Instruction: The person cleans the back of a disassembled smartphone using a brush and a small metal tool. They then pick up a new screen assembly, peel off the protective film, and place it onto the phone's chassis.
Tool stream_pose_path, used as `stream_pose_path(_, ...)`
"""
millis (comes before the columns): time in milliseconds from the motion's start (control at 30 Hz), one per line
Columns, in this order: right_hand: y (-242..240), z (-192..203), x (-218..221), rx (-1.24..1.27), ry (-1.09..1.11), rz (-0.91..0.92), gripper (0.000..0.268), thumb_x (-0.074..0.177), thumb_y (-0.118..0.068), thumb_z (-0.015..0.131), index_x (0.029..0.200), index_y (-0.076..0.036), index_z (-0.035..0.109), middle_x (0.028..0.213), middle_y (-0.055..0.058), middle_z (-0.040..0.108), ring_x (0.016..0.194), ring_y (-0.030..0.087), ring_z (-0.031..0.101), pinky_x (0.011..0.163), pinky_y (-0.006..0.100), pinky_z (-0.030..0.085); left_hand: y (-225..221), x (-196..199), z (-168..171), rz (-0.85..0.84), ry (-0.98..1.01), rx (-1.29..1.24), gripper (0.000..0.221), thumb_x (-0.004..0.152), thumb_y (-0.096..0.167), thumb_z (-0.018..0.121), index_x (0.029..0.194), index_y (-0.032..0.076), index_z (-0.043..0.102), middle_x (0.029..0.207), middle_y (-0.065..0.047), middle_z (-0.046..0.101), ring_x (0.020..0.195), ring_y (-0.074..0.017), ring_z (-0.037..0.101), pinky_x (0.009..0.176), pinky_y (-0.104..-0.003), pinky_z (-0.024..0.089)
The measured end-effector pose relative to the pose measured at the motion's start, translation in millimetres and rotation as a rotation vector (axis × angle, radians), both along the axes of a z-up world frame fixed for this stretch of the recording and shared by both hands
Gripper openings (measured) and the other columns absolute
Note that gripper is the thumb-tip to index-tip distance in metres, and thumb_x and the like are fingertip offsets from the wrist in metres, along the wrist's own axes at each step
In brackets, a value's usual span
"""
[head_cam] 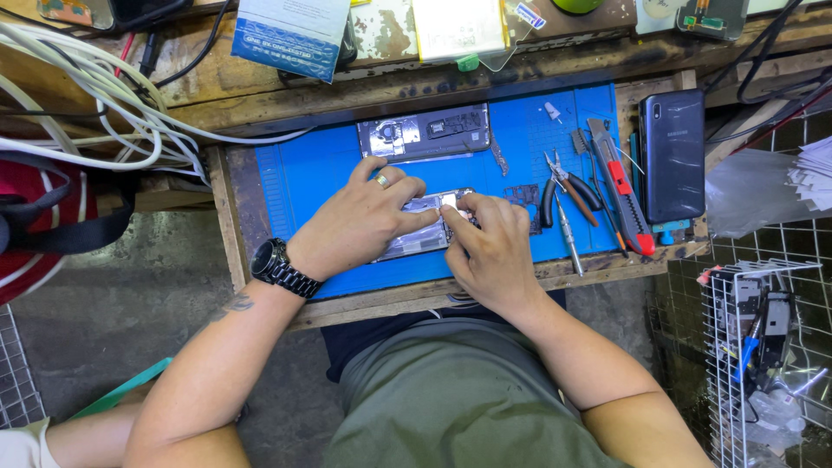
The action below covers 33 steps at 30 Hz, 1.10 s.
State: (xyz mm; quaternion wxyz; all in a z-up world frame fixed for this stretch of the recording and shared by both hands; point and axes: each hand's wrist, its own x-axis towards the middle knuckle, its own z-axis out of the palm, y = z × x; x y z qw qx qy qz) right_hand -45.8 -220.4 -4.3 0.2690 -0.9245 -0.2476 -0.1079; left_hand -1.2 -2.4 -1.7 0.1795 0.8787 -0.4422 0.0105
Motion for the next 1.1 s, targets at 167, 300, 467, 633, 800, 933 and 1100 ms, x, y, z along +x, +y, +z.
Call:
stream_pose_path(167,-1.6,-4.9,-1.8,-0.002,0.001,-0.002,0.042,0.079,-0.006,0.07,0.122,-0.006,0.07,0.119,0.011,0.062,0.109,0.028,0.058,0.092,0.045,0.038,-1.6,-1.3,0.2,0.01,-0.009,-0.002,0.039,0.084,0.008,0.061,0.118,0.02,0.075,0.109,-0.009,0.063,0.108,-0.0283,0.06,0.106,-0.05,0.038)
stream_pose_path(300,-5.4,-17.0,-5.2,-0.006,-0.002,-0.003,0.042,0.079,-0.006,0.07,0.121,-0.006,0.07,0.12,0.011,0.062,0.11,0.028,0.058,0.092,0.046,0.038,-4.2,-2.4,-1.3,0.018,-0.011,-0.004,0.038,0.081,0.007,0.063,0.115,0.018,0.075,0.111,-0.009,0.063,0.11,-0.0286,0.059,0.109,-0.051,0.037)
stream_pose_path(467,-8.4,-24.8,-7.6,-0.002,-0.006,-0.008,0.041,0.081,-0.007,0.07,0.122,-0.007,0.069,0.12,0.01,0.061,0.112,0.028,0.057,0.092,0.045,0.038,-6.4,-5.8,-3.5,0.04,0.017,-0.03,0.034,0.082,0.007,0.064,0.113,0.017,0.075,0.112,-0.009,0.064,0.113,-0.0288,0.059,0.11,-0.052,0.036)
stream_pose_path(633,-10.4,-21.8,-7.8,0.053,0.038,-0.012,0.048,0.082,-0.008,0.068,0.13,-0.003,0.063,0.121,0.011,0.061,0.113,0.029,0.057,0.095,0.045,0.038,-7.8,-10.5,-7.1,0.082,0.054,-0.076,0.039,0.08,0.004,0.063,0.115,0.017,0.076,0.113,-0.01,0.064,0.114,-0.0295,0.059,0.112,-0.055,0.034)
stream_pose_path(800,-11.9,-20.9,-9.6,0.095,0.041,-0.007,0.047,0.085,-0.008,0.068,0.131,-0.001,0.061,0.122,0.012,0.061,0.112,0.029,0.057,0.096,0.044,0.037,-7.8,-17.6,-9.3,0.133,0.035,-0.106,0.036,0.083,0.003,0.065,0.117,0.012,0.073,0.116,-0.01,0.064,0.116,-0.0287,0.059,0.114,-0.056,0.033)
stream_pose_path(933,-14.9,-23.1,-13.2,0.142,0.019,-0.012,0.039,0.087,-0.008,0.069,0.126,-0.002,0.064,0.12,0.012,0.062,0.109,0.029,0.058,0.095,0.043,0.038,-1.9,-31.3,-6.1,0.246,0.024,-0.148,0.031,0.085,0.005,0.067,0.116,0.009,0.071,0.119,-0.009,0.065,0.116,-0.0281,0.06,0.115,-0.057,0.034)
stream_pose_path(1100,-17.2,-23.8,-14.3,0.169,-0.023,0.001,0.03,0.088,-0.006,0.071,0.118,-0.004,0.069,0.116,0.009,0.064,0.108,0.028,0.058,0.094,0.042,0.039,15.7,-52.4,1.9,0.37,0.038,-0.121,0.024,0.088,0.012,0.071,0.112,0.009,0.071,0.119,-0.01,0.065,0.117,-0.0301,0.06,0.112,-0.055,0.036)
